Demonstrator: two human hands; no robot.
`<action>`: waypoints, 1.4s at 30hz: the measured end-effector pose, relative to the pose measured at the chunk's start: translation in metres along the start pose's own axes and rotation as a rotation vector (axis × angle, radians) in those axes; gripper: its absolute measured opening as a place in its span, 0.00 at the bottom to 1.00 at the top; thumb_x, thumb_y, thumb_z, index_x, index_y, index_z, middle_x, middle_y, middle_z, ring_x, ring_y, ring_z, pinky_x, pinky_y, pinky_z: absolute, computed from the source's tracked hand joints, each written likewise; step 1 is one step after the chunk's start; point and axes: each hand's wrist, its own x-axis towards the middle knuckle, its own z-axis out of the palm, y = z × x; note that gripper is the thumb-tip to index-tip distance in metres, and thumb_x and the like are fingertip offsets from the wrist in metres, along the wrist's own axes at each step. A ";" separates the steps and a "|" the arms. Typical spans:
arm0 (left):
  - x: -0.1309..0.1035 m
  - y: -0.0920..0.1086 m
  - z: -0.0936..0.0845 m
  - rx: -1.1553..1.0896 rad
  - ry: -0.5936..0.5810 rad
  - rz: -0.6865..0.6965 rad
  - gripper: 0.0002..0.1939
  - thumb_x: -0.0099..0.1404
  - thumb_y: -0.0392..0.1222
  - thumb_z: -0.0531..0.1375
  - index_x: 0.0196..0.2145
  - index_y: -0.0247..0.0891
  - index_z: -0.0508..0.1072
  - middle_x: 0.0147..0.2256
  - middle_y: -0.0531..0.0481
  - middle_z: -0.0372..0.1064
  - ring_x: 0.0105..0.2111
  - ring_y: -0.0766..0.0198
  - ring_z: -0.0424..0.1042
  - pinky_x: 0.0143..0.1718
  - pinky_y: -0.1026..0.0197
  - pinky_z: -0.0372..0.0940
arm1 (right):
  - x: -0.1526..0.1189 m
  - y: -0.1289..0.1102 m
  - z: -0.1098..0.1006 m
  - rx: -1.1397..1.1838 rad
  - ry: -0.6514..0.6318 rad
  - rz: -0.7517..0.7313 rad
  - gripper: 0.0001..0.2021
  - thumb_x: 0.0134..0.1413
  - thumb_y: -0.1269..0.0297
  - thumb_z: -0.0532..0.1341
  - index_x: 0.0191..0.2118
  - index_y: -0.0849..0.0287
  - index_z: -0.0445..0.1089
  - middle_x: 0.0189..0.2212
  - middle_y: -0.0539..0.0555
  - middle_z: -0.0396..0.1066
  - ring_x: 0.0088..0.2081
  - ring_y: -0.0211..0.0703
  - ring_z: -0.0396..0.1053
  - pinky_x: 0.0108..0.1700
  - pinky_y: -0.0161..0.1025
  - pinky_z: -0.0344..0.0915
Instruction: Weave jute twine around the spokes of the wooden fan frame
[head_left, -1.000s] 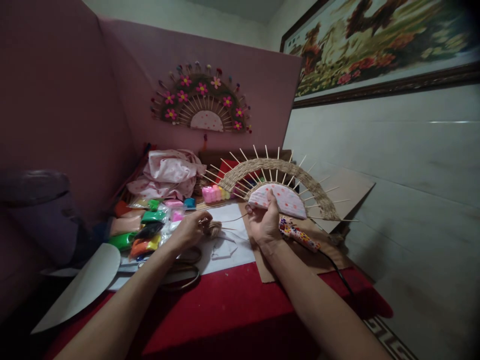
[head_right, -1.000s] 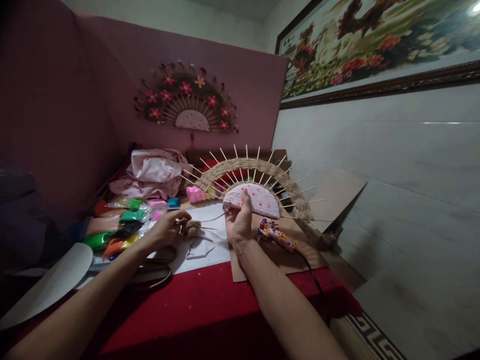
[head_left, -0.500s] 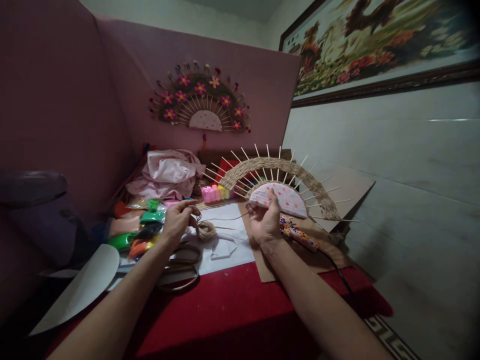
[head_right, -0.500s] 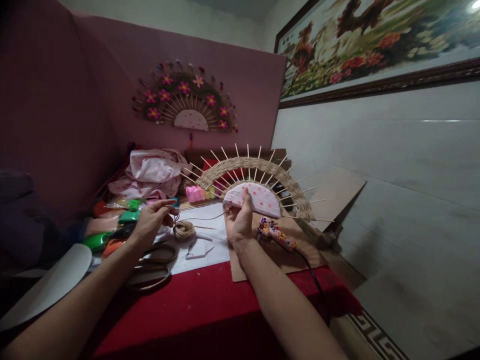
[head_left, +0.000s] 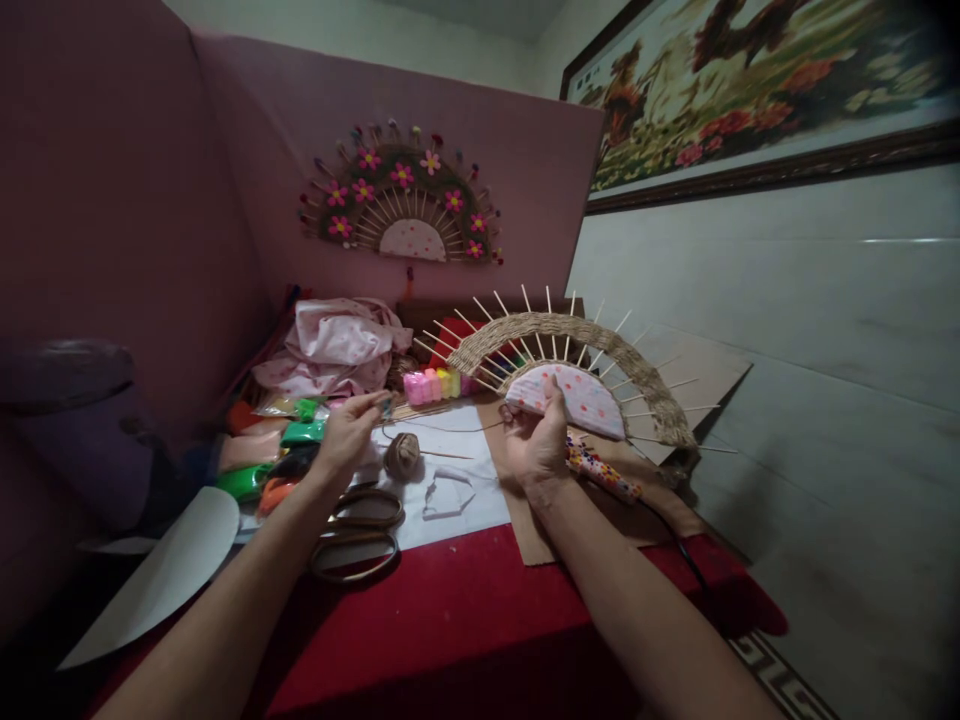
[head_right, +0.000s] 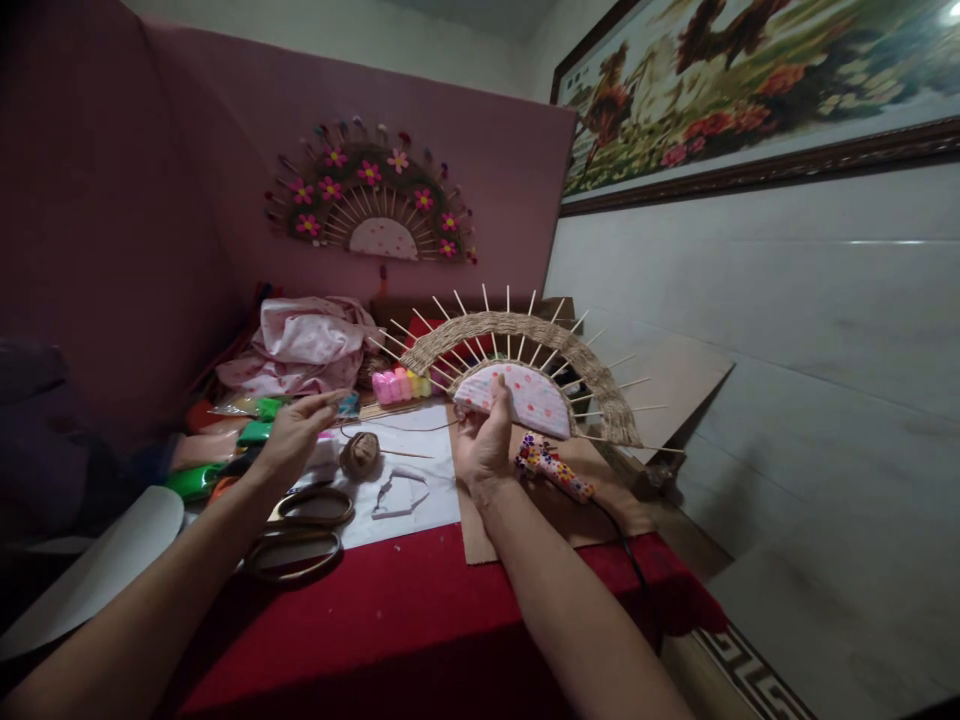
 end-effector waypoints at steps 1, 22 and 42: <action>0.001 -0.003 -0.001 0.183 -0.025 0.021 0.13 0.46 0.38 0.55 0.31 0.35 0.74 0.32 0.46 0.72 0.38 0.57 0.69 0.40 0.58 0.63 | -0.001 0.000 0.000 -0.012 -0.001 0.003 0.10 0.44 0.57 0.60 0.29 0.56 0.60 0.18 0.41 0.58 0.18 0.30 0.55 0.20 0.30 0.52; -0.020 0.009 0.003 0.715 -0.444 0.192 0.09 0.48 0.46 0.60 0.24 0.38 0.72 0.22 0.53 0.66 0.23 0.65 0.62 0.23 0.65 0.50 | -0.002 0.001 0.002 -0.033 -0.020 -0.006 0.11 0.44 0.56 0.61 0.29 0.57 0.60 0.18 0.41 0.58 0.17 0.29 0.55 0.19 0.30 0.52; -0.024 0.003 0.011 0.546 -0.508 0.332 0.19 0.42 0.24 0.50 0.31 0.37 0.69 0.33 0.50 0.63 0.35 0.63 0.64 0.35 0.62 0.60 | -0.003 0.001 0.003 0.006 -0.007 0.018 0.10 0.44 0.59 0.61 0.29 0.57 0.60 0.18 0.41 0.59 0.18 0.30 0.55 0.20 0.30 0.52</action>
